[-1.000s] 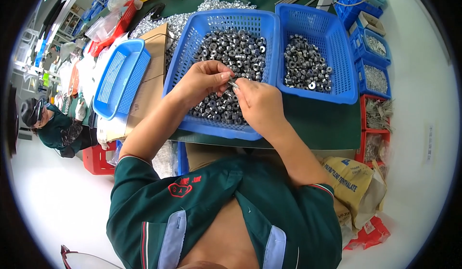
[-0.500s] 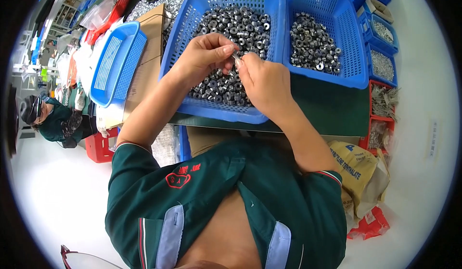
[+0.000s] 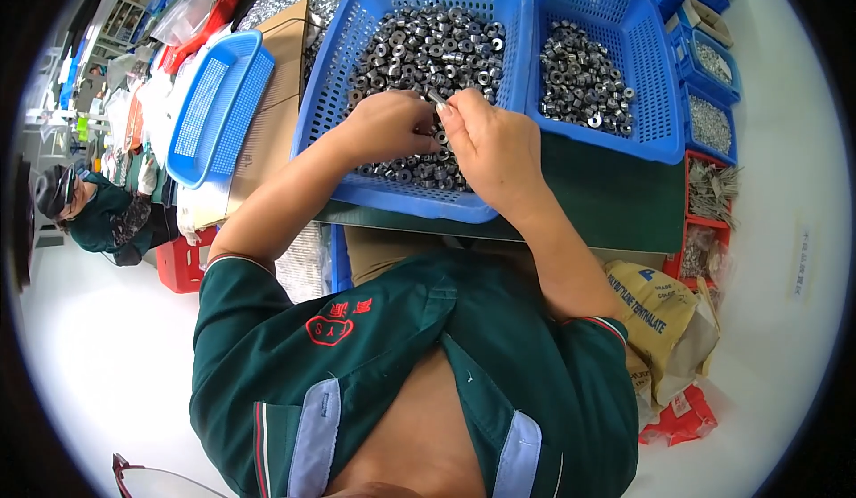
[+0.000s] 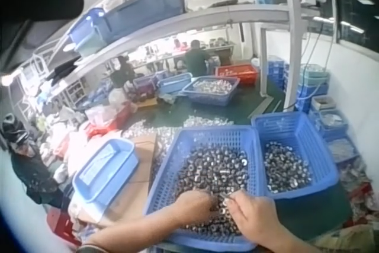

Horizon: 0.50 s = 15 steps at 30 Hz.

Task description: Sorting and inspecting small metal components into plastic baskets.

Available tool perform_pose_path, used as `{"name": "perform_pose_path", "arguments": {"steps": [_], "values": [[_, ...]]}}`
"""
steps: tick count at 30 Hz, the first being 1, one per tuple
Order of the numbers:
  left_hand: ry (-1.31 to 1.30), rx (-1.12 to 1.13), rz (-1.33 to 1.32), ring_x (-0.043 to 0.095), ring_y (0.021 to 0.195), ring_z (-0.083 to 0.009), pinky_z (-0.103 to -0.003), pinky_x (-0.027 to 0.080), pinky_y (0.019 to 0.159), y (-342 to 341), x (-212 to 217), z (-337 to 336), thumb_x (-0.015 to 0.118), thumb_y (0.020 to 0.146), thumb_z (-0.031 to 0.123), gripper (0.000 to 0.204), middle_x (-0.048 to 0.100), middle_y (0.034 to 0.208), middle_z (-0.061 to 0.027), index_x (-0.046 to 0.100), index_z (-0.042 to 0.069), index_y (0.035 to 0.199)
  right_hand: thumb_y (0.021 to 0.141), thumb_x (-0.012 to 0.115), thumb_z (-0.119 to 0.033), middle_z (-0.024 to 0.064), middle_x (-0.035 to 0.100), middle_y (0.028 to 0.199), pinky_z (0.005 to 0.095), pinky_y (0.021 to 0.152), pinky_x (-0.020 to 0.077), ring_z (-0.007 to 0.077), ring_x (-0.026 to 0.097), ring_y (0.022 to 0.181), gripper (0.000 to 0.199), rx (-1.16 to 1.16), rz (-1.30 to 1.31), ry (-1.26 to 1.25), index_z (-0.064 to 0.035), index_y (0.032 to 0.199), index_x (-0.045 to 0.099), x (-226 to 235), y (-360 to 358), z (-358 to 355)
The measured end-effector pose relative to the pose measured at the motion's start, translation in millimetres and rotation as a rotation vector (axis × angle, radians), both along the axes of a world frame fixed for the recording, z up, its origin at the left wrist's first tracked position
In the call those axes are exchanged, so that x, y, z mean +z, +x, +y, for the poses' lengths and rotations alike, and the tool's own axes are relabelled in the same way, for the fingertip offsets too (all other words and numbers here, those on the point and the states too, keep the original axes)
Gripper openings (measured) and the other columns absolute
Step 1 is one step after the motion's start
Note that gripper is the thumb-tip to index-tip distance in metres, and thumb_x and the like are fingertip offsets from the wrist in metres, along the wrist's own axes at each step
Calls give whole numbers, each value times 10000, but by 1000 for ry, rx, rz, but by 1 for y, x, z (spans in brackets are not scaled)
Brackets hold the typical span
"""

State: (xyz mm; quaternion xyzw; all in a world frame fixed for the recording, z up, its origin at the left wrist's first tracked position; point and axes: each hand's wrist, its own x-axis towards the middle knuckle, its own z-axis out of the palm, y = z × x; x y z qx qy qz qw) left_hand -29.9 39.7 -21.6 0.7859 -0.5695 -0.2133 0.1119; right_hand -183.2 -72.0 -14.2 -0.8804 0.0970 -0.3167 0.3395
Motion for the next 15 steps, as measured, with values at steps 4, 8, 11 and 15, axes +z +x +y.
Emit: {"name": "perform_pose_path", "arguments": {"steps": [4,8,11,15], "values": [[80,-54,-155,641,849,-310,-416,515,733,-5,-7,-3,698,738,312,244,656,841,-120,688,70,770,933,562,-224,121,596,600,405,470,418,316,595,533,177,11,9,-6,-68,851,578,0,0,1],[77,-48,-22,657,844,-329,-437,527,742,-5,-4,-5,674,741,271,225,676,836,-152,701,58,811,930,565,-221,120,596,601,403,470,419,314,596,534,177,14,3,8,-67,845,579,2,-1,0],[91,-8,-16,660,818,-341,-448,525,727,-8,-3,-6,671,743,237,186,676,813,-147,683,61,803,928,566,-219,122,596,601,402,471,419,314,596,534,176,15,-5,12,-66,842,580,1,0,0],[93,-59,-185,662,796,-341,-451,526,708,-14,-13,-5,652,751,214,158,677,802,-141,666,63,795,929,564,-220,125,599,607,403,474,422,315,597,536,176,26,-8,20,-67,844,583,0,0,-1]]}}
